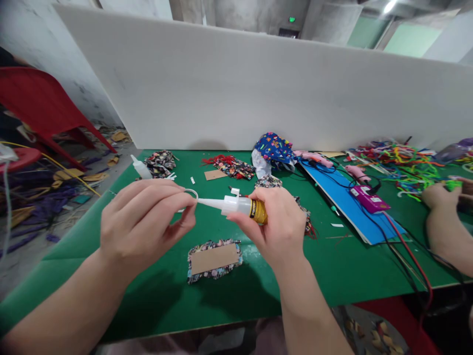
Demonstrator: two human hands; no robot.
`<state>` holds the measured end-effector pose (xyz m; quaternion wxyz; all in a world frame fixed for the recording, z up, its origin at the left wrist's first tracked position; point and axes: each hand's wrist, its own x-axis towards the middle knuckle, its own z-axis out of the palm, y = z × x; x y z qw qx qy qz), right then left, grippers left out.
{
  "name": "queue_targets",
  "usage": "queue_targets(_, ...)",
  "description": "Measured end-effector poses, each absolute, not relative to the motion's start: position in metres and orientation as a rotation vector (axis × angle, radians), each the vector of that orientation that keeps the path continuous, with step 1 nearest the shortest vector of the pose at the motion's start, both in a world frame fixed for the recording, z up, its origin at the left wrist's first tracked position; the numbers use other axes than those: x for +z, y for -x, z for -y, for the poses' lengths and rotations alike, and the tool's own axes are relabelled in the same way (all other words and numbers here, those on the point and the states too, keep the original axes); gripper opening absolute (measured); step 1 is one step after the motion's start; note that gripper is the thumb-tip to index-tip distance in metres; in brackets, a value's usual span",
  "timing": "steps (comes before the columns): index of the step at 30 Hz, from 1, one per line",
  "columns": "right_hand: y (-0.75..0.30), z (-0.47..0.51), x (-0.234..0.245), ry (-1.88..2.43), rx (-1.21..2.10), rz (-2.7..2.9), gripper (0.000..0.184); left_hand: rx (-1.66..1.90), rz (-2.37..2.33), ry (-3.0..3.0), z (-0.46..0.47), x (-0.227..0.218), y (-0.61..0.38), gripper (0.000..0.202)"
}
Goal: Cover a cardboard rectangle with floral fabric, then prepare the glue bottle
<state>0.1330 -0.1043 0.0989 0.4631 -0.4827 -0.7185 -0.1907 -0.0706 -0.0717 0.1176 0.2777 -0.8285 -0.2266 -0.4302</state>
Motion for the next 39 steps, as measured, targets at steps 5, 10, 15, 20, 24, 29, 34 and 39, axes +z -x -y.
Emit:
queue_targets(5, -0.135, 0.103, 0.095, 1.182, -0.423, 1.667, 0.031, -1.394, 0.669, 2.419, 0.080, 0.119, 0.067, 0.012)
queue_targets(10, -0.137, 0.101, 0.091, 1.102, -0.326, 1.644, 0.040, -1.739, 1.190, 2.572, 0.083, 0.121, 0.060, 0.008)
queue_targets(15, -0.134, 0.100, 0.092, 1.067, -0.332, 1.672, 0.044, -1.978, 1.585, 2.840, 0.081, 0.117, 0.058, 0.003)
queue_targets(20, -0.131, 0.099, 0.095, 1.061, -0.395, 1.693, 0.044, -2.228, 1.701, 2.850, 0.078, 0.117, 0.058, 0.004)
queue_targets(24, -0.129, 0.099, 0.094, 1.054, -0.433, 1.714, 0.043, -2.401, 1.747, 2.805, 0.076, 0.115, 0.058, 0.008)
queue_targets(29, -0.124, 0.097, 0.091, 1.016, -0.413, 1.704, 0.042, -2.582, 1.687, 2.769, 0.074, 0.113, 0.057, 0.007)
queue_targets(34, -0.121, 0.096, 0.087, 1.012, -0.346, 1.667, 0.044, -2.673, 1.612, 2.803, 0.074, 0.114, 0.058, 0.006)
queue_targets(39, -0.120, 0.098, 0.084, 1.062, -0.200, 1.589, 0.040, -2.582, 1.607, 2.834, 0.074, 0.115, 0.058, 0.009)
